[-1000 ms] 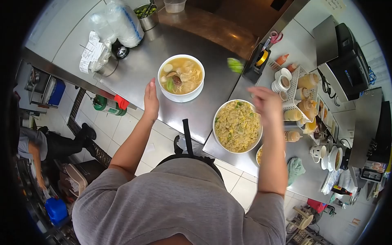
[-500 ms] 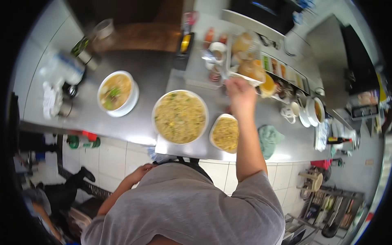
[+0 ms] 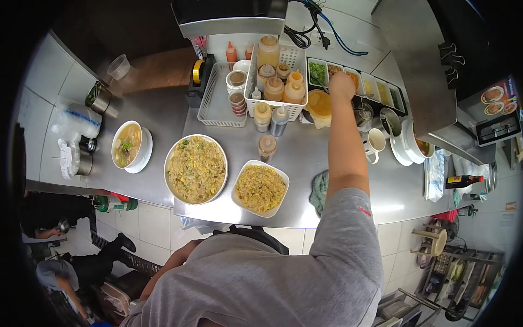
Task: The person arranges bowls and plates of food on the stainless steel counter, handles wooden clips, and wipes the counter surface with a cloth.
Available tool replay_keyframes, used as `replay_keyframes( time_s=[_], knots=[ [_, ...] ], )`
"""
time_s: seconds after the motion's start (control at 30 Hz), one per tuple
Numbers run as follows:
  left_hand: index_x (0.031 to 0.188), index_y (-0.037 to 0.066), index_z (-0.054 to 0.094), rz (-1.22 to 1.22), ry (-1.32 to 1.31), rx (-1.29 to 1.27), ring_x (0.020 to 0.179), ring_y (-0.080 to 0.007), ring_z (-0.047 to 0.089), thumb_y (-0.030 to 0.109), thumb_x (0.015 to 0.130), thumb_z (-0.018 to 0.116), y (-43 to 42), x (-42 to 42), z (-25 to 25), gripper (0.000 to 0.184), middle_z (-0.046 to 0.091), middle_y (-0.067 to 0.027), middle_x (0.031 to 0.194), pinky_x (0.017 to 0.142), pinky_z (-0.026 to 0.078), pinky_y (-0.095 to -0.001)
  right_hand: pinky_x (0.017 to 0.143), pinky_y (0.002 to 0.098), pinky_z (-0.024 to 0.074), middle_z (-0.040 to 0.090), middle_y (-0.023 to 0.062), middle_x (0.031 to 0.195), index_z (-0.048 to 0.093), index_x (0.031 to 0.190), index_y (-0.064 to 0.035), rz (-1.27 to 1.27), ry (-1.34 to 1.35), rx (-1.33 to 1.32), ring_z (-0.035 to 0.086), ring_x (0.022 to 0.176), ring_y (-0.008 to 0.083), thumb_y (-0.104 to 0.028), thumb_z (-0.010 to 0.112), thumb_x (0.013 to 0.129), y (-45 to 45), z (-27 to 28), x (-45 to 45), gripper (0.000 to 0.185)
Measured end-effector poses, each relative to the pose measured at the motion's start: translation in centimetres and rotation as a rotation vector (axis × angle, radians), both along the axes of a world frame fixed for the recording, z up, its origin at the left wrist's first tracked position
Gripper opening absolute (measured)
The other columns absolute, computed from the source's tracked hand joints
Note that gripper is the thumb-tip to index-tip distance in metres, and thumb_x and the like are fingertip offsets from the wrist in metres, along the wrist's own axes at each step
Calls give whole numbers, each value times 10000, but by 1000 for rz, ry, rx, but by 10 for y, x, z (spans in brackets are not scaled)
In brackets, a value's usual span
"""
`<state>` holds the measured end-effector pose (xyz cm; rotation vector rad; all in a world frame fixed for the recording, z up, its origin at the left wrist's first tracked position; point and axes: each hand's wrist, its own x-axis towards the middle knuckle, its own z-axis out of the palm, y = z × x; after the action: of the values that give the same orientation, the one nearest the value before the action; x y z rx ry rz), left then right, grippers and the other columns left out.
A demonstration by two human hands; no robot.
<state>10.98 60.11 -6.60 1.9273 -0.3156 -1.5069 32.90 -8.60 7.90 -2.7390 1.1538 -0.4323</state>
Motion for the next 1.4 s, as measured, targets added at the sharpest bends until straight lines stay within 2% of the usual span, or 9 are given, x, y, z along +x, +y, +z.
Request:
replay_keyframes(
  time_s=[0.37,0.53,0.7,0.77,0.83,1.07,1.17,1.23,1.4],
  knots=[
    [995,1,616,319,-70,98,761,-155,616,116,911,534,-10,-11,144,164,657,-88,791,698,478,-299,831,391,503,634,146,1128,685,1023,-72,-48,309,34,610,1053,298,-149,500,859,-44,29,4,259],
    [1056,6,588,187,-257,130,703,-138,595,85,875,575,-33,-4,184,198,643,-49,788,644,476,-280,841,411,491,635,189,1092,685,976,-31,-66,12,122,606,1032,348,-124,526,803,-64,-15,11,253],
    [1012,-12,608,201,-116,195,705,-134,591,84,840,602,-20,-3,179,197,639,-51,769,630,479,-282,818,419,492,664,202,968,702,848,-8,74,28,85,629,959,347,-110,578,725,-129,-69,19,203],
    [987,-16,619,239,-46,148,692,-137,590,82,827,609,-13,-5,172,189,641,-58,762,624,480,-284,698,410,503,676,189,805,684,714,-3,80,81,71,663,771,315,-132,600,732,-102,-34,0,156],
    [917,-18,639,263,68,222,671,-131,583,64,798,611,-13,-3,170,147,640,-62,751,616,476,-269,535,394,454,628,145,658,620,604,-2,-271,-89,668,609,576,267,-136,614,743,-114,-32,-3,193],
    [819,-3,646,343,-92,191,636,-108,557,31,765,630,-11,-9,153,66,622,-42,703,582,460,-249,428,361,364,559,100,611,582,690,-5,-358,-460,802,519,483,203,-98,613,752,-85,-22,-34,116],
    [831,-11,653,595,186,31,655,-125,571,29,749,679,18,-8,136,94,624,-50,726,549,468,-261,484,353,386,564,86,663,586,746,-30,-176,-639,844,526,547,195,-124,641,741,-105,-32,-54,109],
    [936,-43,657,467,228,165,713,-168,606,60,773,684,9,9,171,195,641,-91,811,594,531,-297,416,339,326,526,33,577,562,631,-92,-155,-521,687,441,460,161,-112,660,699,-64,8,-74,121],
    [819,2,712,199,-29,153,637,-182,647,116,717,687,25,22,152,155,666,-111,710,555,549,-307,378,236,245,475,-27,556,575,727,-85,-136,-538,914,354,406,69,-154,591,831,16,82,-98,127]
  ],
)
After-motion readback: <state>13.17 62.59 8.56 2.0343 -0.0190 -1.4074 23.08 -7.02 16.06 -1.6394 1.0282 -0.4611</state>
